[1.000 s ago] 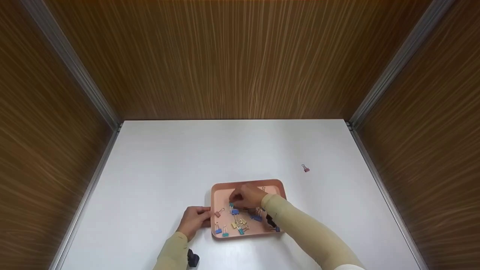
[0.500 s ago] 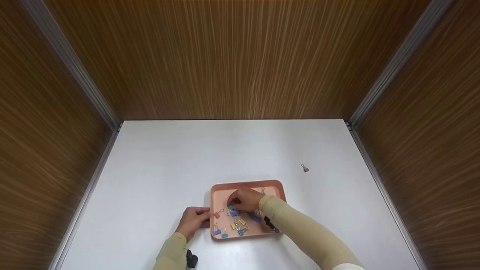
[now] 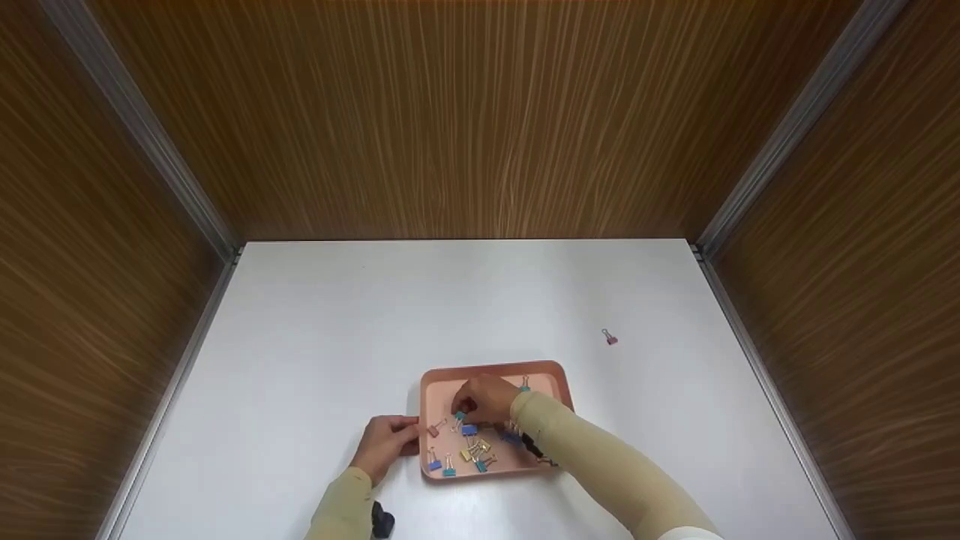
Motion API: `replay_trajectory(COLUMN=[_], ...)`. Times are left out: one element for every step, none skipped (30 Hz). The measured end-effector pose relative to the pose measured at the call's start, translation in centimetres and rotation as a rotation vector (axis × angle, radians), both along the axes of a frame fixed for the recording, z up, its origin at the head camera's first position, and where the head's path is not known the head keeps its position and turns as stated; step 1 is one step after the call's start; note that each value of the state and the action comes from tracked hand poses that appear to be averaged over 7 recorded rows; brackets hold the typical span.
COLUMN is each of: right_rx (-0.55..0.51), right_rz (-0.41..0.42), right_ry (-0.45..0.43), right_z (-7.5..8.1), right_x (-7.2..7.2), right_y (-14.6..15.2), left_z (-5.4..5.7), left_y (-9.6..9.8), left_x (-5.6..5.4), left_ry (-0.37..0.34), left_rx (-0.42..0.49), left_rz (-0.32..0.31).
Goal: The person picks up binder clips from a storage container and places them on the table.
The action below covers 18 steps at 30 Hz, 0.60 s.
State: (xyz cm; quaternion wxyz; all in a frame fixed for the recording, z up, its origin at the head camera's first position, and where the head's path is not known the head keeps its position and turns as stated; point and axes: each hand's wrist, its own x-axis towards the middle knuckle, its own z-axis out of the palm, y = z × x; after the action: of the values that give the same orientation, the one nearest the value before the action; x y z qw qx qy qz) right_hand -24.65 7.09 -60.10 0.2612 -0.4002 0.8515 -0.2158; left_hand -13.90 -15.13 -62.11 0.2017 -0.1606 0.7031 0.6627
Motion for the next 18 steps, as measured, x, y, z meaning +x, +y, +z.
replay_trajectory(right_rx=[-0.003, -0.004, -0.005, -0.002, 0.000, 0.006, 0.010, 0.013, 0.014, 0.014, 0.013, 0.012, 0.012, 0.011, 0.011, 0.013, 0.015, 0.016], right_rz=[0.010, 0.017, 0.023, 0.022, 0.018, 0.015, 0.012, 0.011, 0.011, 0.012, 0.013, 0.016, 0.018, 0.019, 0.017, 0.013, 0.008, 0.000], right_ry=[0.018, 0.031, 0.042, 0.042, 0.040, 0.040, 0.039, 0.040, 0.043, 0.047, 0.049, 0.054, 0.059, 0.059, 0.057, 0.052, 0.045, 0.039], right_z=[0.02, 0.01, 0.02, 0.08, 0.09, 0.09, 0.06, 0.01, 0.02, 0.00, -0.01, -0.03, -0.03, -0.01, 0.02, 0.05, 0.08, 0.11], right_x=[0.02, 0.04, 0.06, 0.08, 0.09, 0.12, 0.12, 0.13, 0.13, 0.13, 0.14, 0.14, 0.13, 0.14, 0.14, 0.15, 0.15, 0.15], right_y=[0.00, 0.01, 0.02, -0.01, -0.04, -0.05, -0.07, -0.07, -0.06, -0.06, -0.05, -0.03, -0.02, -0.02, -0.02, -0.03, -0.04, -0.05], left_z=[-0.05, -0.13, -0.18, -0.22, -0.23, -0.25, -0.25, -0.26, -0.25, -0.23, -0.23, -0.21, -0.20, -0.18, -0.18, -0.19, -0.21, -0.22], left_y=[0.01, 0.00, -0.01, -0.01, 0.00, 0.01, 0.02, 0.02, 0.04, 0.06, 0.07, 0.08, 0.10, 0.10, 0.12, 0.14, 0.17, 0.20], left_x=[0.04, 0.09, 0.15, 0.17, 0.19, 0.21, 0.20, 0.18, 0.17, 0.17, 0.15, 0.17, 0.16, 0.18, 0.18, 0.17, 0.15, 0.15], left_ry=[0.003, 0.008, 0.010, 0.008, 0.008, 0.008, 0.007, 0.006, 0.007, 0.009, 0.008, 0.008, 0.006, 0.009, 0.011, 0.014, 0.017, 0.023], left_rx=[0.004, 0.005, 0.006, 0.007, 0.005, 0.004, 0.003, 0.004, 0.005, 0.007, 0.009, 0.011, 0.014, 0.020, 0.028, 0.038, 0.047, 0.054], left_rz=[-0.001, -0.003, -0.005, -0.003, -0.003, -0.002, -0.002, -0.004, -0.005, -0.006, -0.005, -0.005, -0.004, -0.004, -0.001, 0.003, 0.007, 0.009])
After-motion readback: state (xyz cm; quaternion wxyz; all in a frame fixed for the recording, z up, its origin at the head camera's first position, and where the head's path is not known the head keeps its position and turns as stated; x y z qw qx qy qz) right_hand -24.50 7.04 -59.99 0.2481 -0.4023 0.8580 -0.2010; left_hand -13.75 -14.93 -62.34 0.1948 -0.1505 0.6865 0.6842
